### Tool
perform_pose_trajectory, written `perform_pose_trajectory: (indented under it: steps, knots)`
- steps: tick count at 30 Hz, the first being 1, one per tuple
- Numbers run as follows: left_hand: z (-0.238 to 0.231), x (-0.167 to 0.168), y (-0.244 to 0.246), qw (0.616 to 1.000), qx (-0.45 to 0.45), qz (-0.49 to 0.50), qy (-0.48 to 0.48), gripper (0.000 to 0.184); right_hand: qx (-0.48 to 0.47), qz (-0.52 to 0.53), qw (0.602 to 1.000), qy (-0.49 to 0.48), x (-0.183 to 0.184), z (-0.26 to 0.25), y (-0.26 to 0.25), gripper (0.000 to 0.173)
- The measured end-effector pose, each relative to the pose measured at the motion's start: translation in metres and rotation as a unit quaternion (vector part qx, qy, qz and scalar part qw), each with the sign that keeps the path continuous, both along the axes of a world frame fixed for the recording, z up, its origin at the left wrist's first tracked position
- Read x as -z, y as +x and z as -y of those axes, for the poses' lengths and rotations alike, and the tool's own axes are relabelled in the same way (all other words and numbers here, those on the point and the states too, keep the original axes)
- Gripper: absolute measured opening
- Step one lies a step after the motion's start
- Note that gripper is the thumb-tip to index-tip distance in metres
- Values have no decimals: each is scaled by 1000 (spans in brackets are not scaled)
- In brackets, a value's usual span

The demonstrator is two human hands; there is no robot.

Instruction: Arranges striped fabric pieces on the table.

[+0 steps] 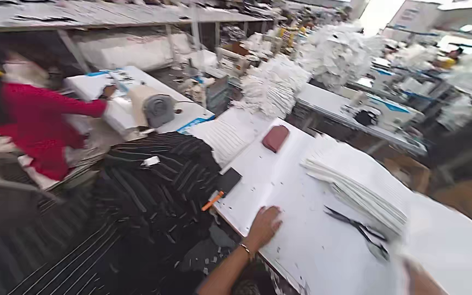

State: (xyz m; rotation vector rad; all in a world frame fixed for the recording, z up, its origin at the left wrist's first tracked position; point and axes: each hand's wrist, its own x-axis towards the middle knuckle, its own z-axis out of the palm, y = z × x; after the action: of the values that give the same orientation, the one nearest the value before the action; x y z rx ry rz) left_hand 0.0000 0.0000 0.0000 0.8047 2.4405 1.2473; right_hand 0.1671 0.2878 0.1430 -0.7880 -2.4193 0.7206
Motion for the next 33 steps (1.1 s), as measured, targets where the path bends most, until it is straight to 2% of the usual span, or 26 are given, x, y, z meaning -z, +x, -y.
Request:
perform_pose_trajectory:
  steps: [2,4,5,6,8,9,10,11,13,15,17,19,20,22,25,29,31,33]
  knots:
    - [6,6,-8,993,-46,43,96,41,-55,61,996,-41,22,66,-20,32]
    - [12,-14,-14,988,-54,86,113,42,-163,182,959,-142,40,137,-24,33]
    - [13,-26,-14,990,-41,86,101,43,-256,247,916,-186,49,166,-20,36]
    - [9,-36,-13,994,-18,65,84,44,-369,285,855,-225,58,188,-16,34]
    - [-7,-42,-5,997,51,5,57,45,-566,311,716,-266,75,217,-11,32]
    - [-19,-40,3,995,91,-16,42,45,-614,294,677,-279,81,222,-7,31]
    - [-32,-35,13,991,130,-31,18,46,-621,272,676,-289,80,219,-2,31]
    - [-44,-31,21,985,167,-36,-24,50,-601,241,703,-296,78,210,3,30]
    - [-64,-16,30,964,222,-49,-136,63,-493,191,797,-291,69,172,10,30]
    - [-64,5,39,947,231,-93,-203,73,-315,171,891,-278,67,126,21,33]
    - [-45,20,44,949,207,-149,-185,78,-113,142,948,-261,70,82,33,34]
    - [-11,31,47,955,178,-183,-151,83,38,124,955,-265,79,49,45,35]
    - [7,34,49,957,163,-192,-142,85,82,117,953,-268,83,36,49,35]
    - [40,33,53,959,136,-209,-134,86,113,105,953,-261,93,19,48,36]
    - [71,19,63,965,102,-198,-142,76,95,113,968,-203,112,12,17,37]
    - [52,12,74,973,46,-191,-121,59,77,187,969,-142,124,7,-46,53]
    - [27,16,71,975,50,-191,-106,56,71,180,970,-145,122,8,-70,45]
    - [-1,23,63,976,80,-177,-95,56,56,110,977,-171,119,14,-82,39]
